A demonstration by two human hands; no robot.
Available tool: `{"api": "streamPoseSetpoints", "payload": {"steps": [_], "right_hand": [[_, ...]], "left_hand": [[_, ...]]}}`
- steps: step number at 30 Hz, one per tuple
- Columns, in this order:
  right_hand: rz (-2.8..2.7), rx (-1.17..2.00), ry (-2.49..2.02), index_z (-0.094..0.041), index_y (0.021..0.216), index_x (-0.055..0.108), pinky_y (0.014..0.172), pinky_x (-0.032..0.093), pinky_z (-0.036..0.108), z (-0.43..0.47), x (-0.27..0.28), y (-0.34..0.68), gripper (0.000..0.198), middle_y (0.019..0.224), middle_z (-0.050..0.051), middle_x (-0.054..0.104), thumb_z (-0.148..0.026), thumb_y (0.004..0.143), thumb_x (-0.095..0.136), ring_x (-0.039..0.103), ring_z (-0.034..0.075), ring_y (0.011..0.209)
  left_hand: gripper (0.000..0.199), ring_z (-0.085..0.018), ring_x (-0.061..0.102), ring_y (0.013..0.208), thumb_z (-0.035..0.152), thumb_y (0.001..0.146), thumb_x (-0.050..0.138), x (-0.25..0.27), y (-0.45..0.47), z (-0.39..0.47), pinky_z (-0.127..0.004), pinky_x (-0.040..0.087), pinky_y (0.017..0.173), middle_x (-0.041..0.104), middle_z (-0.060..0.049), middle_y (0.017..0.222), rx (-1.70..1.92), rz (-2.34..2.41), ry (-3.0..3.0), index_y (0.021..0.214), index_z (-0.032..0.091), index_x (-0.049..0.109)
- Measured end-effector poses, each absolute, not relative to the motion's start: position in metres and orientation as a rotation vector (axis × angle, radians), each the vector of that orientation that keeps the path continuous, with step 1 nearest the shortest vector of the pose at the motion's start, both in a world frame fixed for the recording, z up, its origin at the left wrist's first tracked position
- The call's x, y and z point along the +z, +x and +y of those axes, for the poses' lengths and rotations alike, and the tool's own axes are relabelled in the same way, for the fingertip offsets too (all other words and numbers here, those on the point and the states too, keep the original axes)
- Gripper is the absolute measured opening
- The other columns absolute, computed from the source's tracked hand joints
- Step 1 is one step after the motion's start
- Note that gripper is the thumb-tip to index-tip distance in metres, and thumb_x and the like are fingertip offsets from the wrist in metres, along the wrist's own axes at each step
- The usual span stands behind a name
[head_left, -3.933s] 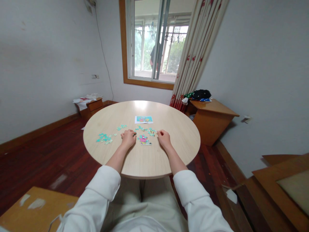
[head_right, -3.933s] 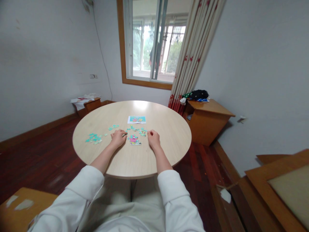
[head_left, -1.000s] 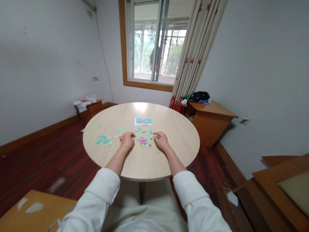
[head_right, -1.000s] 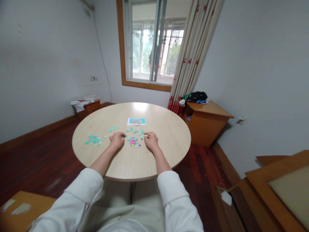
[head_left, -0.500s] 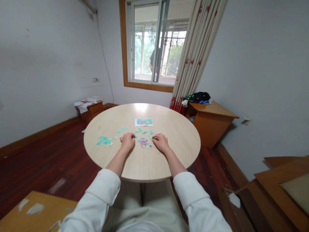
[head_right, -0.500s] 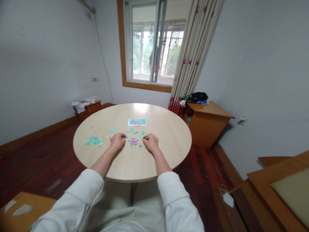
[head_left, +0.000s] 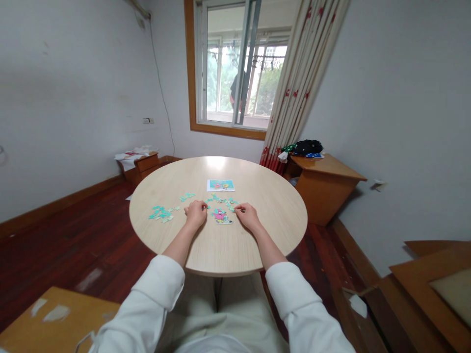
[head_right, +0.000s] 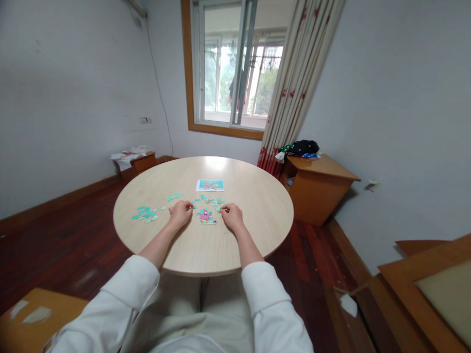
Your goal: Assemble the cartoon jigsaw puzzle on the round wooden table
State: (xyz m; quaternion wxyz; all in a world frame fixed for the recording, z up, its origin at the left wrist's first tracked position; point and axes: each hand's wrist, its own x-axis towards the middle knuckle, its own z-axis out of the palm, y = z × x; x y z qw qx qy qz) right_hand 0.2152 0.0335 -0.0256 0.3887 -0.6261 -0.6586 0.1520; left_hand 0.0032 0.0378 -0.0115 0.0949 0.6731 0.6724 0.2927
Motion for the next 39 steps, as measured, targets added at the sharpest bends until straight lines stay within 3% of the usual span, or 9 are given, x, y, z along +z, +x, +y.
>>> {"api": "streamPoseSetpoints", "payload": {"steps": [20, 25, 33, 39], "right_hand": [[-1.625, 0.429, -1.545, -0.018, 0.076, 0.068, 0.081, 0.046, 0.028, 0.037, -0.027, 0.217, 0.015, 0.085, 0.004, 0.069, -0.021, 0.073, 0.054, 0.062, 0.016, 0.082], [-1.593, 0.432, -1.534, -0.018, 0.075, 0.068, 0.080, 0.046, 0.028, 0.036, -0.026, 0.218, 0.015, 0.085, 0.004, 0.069, -0.021, 0.073, 0.053, 0.062, 0.016, 0.081], [-1.489, 0.433, -1.490, -0.017, 0.079, 0.067, 0.083, 0.046, 0.030, 0.041, -0.030, 0.222, 0.020, 0.088, 0.005, 0.069, -0.017, 0.071, 0.049, 0.062, 0.016, 0.082], [-1.344, 0.446, -1.464, -0.017, 0.083, 0.067, 0.080, 0.047, 0.029, 0.044, -0.033, 0.226, 0.029, 0.085, 0.005, 0.069, -0.015, 0.070, 0.041, 0.062, 0.016, 0.080]], "left_hand": [[0.019, -0.021, 0.058, 0.095, 0.013, 0.076, 0.050, -0.016, 0.002, 0.041, -0.037, 0.038, 0.088, 0.065, -0.007, 0.096, 0.961, 1.912, 1.990, 0.083, 0.019, 0.066], [0.025, -0.017, 0.060, 0.088, 0.004, 0.072, 0.047, -0.022, 0.000, 0.047, -0.029, 0.044, 0.083, 0.065, -0.007, 0.093, 1.110, 1.797, 1.993, 0.085, 0.016, 0.065], [0.017, -0.015, 0.061, 0.078, 0.013, 0.072, 0.051, -0.015, 0.005, 0.043, -0.029, 0.047, 0.079, 0.068, -0.003, 0.084, 1.279, 1.637, 1.835, 0.082, 0.017, 0.064], [0.016, -0.014, 0.061, 0.063, 0.018, 0.074, 0.049, -0.015, 0.007, 0.043, -0.026, 0.049, 0.062, 0.068, -0.005, 0.085, 1.323, 1.535, 1.667, 0.084, 0.016, 0.061]]}}
